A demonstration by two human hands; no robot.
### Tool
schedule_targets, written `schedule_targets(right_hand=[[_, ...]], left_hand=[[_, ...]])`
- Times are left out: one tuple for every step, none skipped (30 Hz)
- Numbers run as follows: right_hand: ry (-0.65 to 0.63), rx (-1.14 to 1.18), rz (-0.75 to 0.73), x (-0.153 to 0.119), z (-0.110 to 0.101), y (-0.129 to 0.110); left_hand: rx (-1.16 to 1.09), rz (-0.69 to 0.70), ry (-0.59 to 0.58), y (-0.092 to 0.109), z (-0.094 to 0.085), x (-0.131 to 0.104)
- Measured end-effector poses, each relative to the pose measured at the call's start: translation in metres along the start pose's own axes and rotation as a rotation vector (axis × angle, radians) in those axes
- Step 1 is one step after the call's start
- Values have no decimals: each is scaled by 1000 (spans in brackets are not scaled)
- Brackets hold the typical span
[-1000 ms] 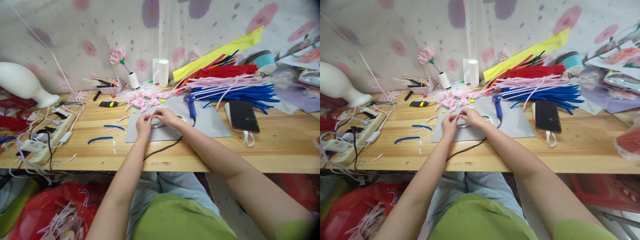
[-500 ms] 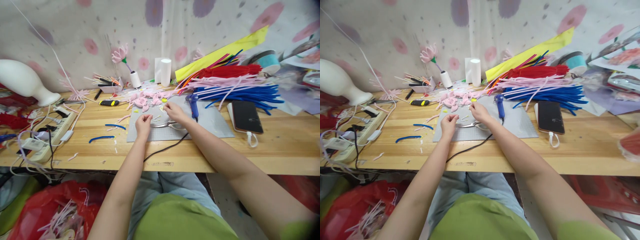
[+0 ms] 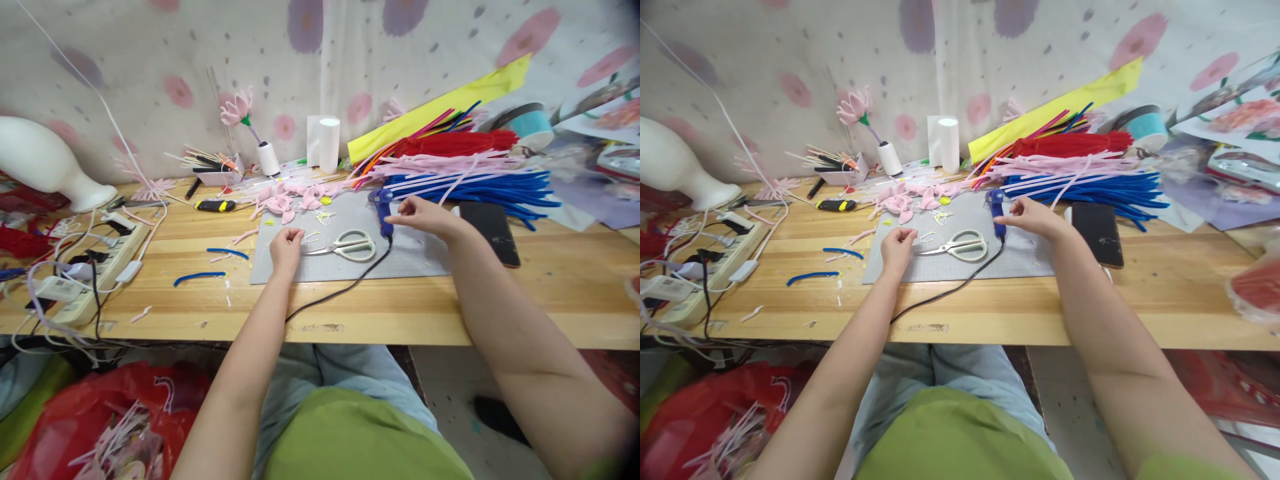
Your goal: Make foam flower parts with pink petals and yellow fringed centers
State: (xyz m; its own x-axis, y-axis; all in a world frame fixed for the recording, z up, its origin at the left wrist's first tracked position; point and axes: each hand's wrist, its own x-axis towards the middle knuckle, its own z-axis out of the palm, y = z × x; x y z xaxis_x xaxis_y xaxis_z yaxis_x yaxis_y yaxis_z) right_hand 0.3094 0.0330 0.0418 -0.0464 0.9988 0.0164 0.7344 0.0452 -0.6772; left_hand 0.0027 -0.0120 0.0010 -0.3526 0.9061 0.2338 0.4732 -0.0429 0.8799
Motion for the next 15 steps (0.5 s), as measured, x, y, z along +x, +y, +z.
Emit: schedule_targets(right_hand=[[71,-13,29,4,7,1],[101,-11,42,8,17,-1],[109,-5,53,12,27,-3],[115,2,72,15,37,-6],[134,7,94,18,45,-8],[160,17,114,20,52,-10],[194,35,133,22,57,-12],[241,66,146,22,59,-13],[289,118,149,22,60,-14],[333,192,143,21,59,-16],[359,281,125,19,58,-18],[354,372,92,16,56,-21],[315,453,45,12,54,-25],[239,507,-11,7,53,-30],[150,526,-79,3,53,-35]], left_hand=[[41,12,-6,1,0,-1],[78,26,-11,2,0,-2],[109,41,-16,3,0,-3],[135,54,-22,3,0,-3],[157,65,-25,3,-1,-4],[176,74,-27,3,-2,-4],[192,82,-26,3,-2,-5],[207,87,-23,2,-2,-5],[220,95,-21,2,-2,-5],[232,105,-16,2,-2,-5],[243,116,-12,2,-1,-4],[253,126,-10,2,0,-4],[263,135,-10,2,1,-4],[272,143,-12,2,2,-4],[280,151,-14,2,3,-3]])
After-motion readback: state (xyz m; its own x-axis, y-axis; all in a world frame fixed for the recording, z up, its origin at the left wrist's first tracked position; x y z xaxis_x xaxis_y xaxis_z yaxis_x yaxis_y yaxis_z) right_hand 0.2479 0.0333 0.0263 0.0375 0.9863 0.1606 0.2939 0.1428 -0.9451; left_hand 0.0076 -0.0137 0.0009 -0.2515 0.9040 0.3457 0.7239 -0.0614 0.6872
